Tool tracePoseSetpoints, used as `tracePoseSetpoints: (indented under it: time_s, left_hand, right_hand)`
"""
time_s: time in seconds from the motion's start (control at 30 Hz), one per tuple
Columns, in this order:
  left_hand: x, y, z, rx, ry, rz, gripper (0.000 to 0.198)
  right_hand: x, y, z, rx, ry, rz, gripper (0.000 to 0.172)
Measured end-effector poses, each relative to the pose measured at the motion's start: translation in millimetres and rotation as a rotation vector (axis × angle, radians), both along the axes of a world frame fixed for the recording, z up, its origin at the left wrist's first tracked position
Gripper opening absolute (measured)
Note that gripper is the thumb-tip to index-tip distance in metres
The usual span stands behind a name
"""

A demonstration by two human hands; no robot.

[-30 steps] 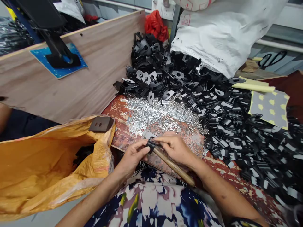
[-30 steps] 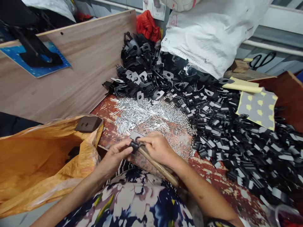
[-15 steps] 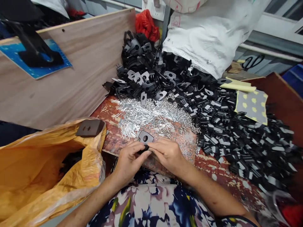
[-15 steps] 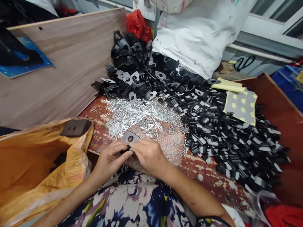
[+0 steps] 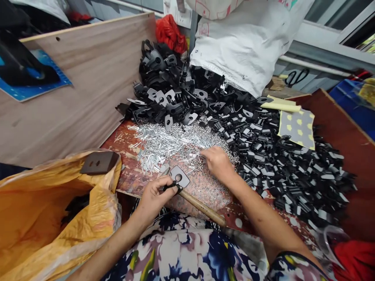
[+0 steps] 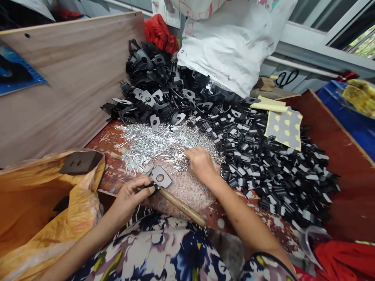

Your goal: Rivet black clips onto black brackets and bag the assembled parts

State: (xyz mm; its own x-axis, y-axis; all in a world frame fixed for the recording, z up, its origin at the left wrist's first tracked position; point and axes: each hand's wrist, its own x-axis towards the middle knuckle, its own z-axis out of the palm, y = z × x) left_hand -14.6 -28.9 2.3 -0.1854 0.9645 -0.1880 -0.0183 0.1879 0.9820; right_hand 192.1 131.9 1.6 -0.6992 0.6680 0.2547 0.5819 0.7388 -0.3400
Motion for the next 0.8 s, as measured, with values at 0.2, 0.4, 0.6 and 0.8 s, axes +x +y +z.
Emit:
tracePoseSetpoints:
  time_s: [0.2,0.4,0.6,0.8]
  left_hand:
    - [-0.2,-0.5,-6.4,-0.15,-0.268,0.025,0.029]
    - [-2.9,3.6,-7.3,-0.16,-0.499,0.092,0.031]
    - [-3.9,11.5,-4.7,-0.119,-0.562,0.109,0.031]
    - [-12.7,6.4,-6.7,-0.095,-0.585,0.156,0.032]
  right_hand:
    - [1.3,54.4,-13.4,0.024,-0.195,0.088,0.021]
    - [9.2,41.7,-7.4,-0.15,0.084,-0.048,0.017]
    - [10.5,9.2,-7.9,-0.788,0.693,-0.176,0.021]
    - [24.0,1.2,-19.7,-0.692,0.634,-0.253,0.018]
